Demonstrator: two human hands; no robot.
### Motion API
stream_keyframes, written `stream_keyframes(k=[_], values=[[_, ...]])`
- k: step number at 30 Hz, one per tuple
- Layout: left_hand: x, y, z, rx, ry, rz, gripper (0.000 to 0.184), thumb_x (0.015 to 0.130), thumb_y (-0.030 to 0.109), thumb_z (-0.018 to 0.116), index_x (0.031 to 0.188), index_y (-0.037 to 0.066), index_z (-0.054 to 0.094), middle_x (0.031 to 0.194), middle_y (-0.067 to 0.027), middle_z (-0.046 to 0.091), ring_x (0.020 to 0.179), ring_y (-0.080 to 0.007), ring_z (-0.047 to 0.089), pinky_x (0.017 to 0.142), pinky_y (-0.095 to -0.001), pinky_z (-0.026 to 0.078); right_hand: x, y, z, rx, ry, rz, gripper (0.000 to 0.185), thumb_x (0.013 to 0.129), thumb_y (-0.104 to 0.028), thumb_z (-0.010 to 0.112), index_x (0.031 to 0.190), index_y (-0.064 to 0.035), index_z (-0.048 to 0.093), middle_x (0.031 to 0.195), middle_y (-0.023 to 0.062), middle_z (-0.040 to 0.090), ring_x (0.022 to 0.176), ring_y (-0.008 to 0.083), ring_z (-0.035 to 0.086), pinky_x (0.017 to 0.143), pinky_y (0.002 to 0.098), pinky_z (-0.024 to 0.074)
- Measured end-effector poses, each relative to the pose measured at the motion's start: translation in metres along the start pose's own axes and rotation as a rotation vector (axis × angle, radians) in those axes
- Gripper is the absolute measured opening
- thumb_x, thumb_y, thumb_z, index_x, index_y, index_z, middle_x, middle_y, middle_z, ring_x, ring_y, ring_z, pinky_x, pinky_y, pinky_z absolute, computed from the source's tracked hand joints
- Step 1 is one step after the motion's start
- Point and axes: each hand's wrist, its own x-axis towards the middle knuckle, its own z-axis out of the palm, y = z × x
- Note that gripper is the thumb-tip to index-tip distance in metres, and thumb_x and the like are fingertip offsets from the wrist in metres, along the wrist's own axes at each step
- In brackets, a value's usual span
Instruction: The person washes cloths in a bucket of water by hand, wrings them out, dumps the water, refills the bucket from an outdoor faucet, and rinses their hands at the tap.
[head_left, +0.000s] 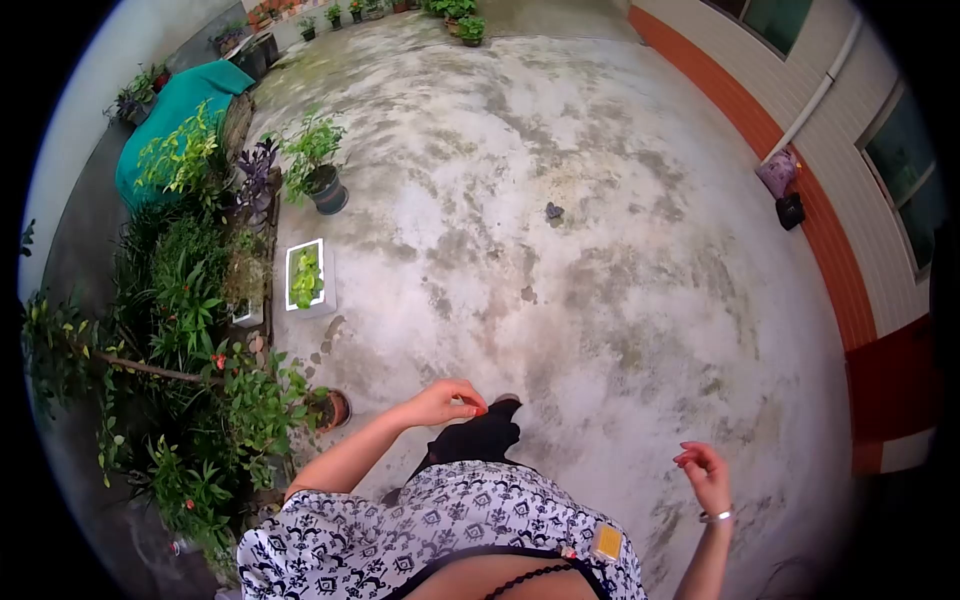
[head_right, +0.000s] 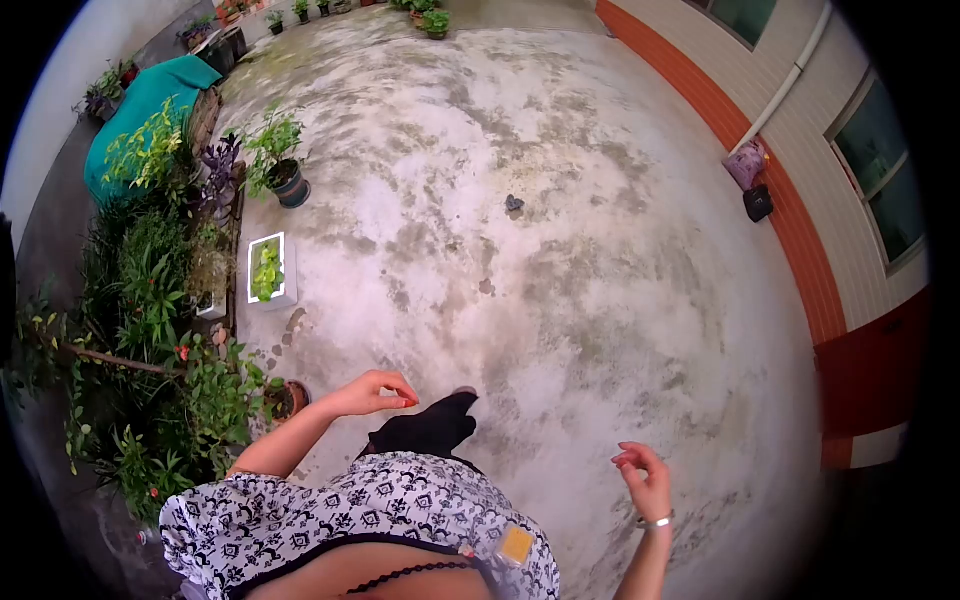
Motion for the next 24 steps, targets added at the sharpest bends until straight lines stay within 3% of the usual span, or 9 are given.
stream_keyframes(k=[2,4,7,9,12,14,16,22,24], values=[[0.083,-0.026,0.000,0.046,-0.013,-0.099,0.012,0.070,0.012,0.056,0.080,0.006,0.058,0.079,-0.0066,0.055,0.073,-0.0151,0.053,0.067,-0.0266,0.041,0.043,0.116,-0.015,-0.079,0.079,0.120,0.019,0.071,0.003,0.048,0.089,0.0006,0.051,0.070,0.0040,0.055,0.066,0.0103,0.052,0.060,0.0209,0.0420],[0.180,-0.043,0.006,0.070,-0.114,-0.084,0.012,0.070,0.012,0.054,0.079,0.005,0.058,0.077,-0.0070,0.057,0.068,-0.0155,0.055,0.062,-0.0265,0.042,0.068,0.181,-0.009,0.283,0.031,0.276,0.017,0.072,-0.004,0.051,0.089,0.0005,0.052,0.073,0.0063,0.056,0.063,0.0114,0.054,0.059,0.0224,0.0438],[0.326,-0.031,0.031,0.224,-0.216,-0.021,0.013,0.064,0.016,0.055,0.072,0.007,0.058,0.068,-0.0066,0.058,0.065,-0.0173,0.055,0.057,-0.0291,0.042,0.073,0.286,-0.007,0.396,0.011,0.603,0.015,0.072,-0.007,0.053,0.084,0.0010,0.054,0.070,0.0101,0.059,0.060,0.0128,0.054,0.056,0.0220,0.0438],[0.414,-0.017,0.037,0.107,-0.294,0.044,0.014,0.063,0.018,0.055,0.071,0.007,0.058,0.068,-0.0071,0.057,0.064,-0.0188,0.055,0.056,-0.0303,0.041,0.107,0.318,-0.035,0.345,0.014,0.841,0.014,0.071,-0.007,0.053,0.083,0.0010,0.054,0.070,0.0100,0.059,0.059,0.0127,0.054,0.056,0.0219,0.0436],[0.519,-0.039,0.037,0.019,-0.117,0.025,0.012,0.060,0.018,0.055,0.067,0.008,0.058,0.065,-0.0067,0.058,0.061,-0.0213,0.054,0.054,-0.0313,0.041,0.214,0.335,-0.108,0.215,-0.026,0.961,0.013,0.071,-0.007,0.053,0.081,0.0012,0.055,0.069,0.0099,0.059,0.058,0.0125,0.054,0.054,0.0217,0.0434],[0.560,-0.081,0.030,0.177,0.058,-0.092,0.011,0.059,0.018,0.055,0.065,0.009,0.057,0.065,-0.0066,0.057,0.062,-0.0222,0.054,0.055,-0.0329,0.041,0.291,0.339,-0.173,0.130,-0.061,0.935,0.012,0.071,-0.007,0.054,0.080,0.0012,0.055,0.068,0.0099,0.059,0.057,0.0124,0.054,0.054,0.0215,0.0433],[0.567,-0.131,0.026,0.350,0.162,-0.459,0.011,0.056,0.020,0.055,0.062,0.011,0.057,0.063,-0.0075,0.057,0.063,-0.0235,0.055,0.054,-0.0360,0.042,0.361,0.336,-0.233,0.046,-0.132,0.883,0.012,0.070,-0.007,0.054,0.078,0.0013,0.055,0.067,0.0098,0.059,0.057,0.0123,0.054,0.053,0.0214,0.0432],[0.536,-0.119,-0.001,-0.174,0.500,-0.884,0.011,0.064,0.016,0.058,0.064,0.005,0.061,0.058,-0.0053,0.058,0.051,-0.0127,0.055,0.049,-0.0245,0.044,0.573,0.341,-0.360,-0.176,-0.524,0.318,0.010,0.070,-0.007,0.054,0.074,0.0015,0.056,0.065,0.0097,0.059,0.055,0.0120,0.054,0.050,0.0209,0.0428],[0.536,-0.150,0.002,-0.293,0.642,-1.029,0.011,0.067,0.010,0.055,0.068,0.000,0.059,0.063,-0.0085,0.058,0.055,-0.0140,0.055,0.048,-0.0248,0.045,0.677,0.222,-0.370,-0.088,-0.397,0.336,0.008,0.066,-0.007,0.054,0.067,0.0013,0.057,0.061,0.0082,0.058,0.048,0.0104,0.052,0.044,0.0191,0.0401]])
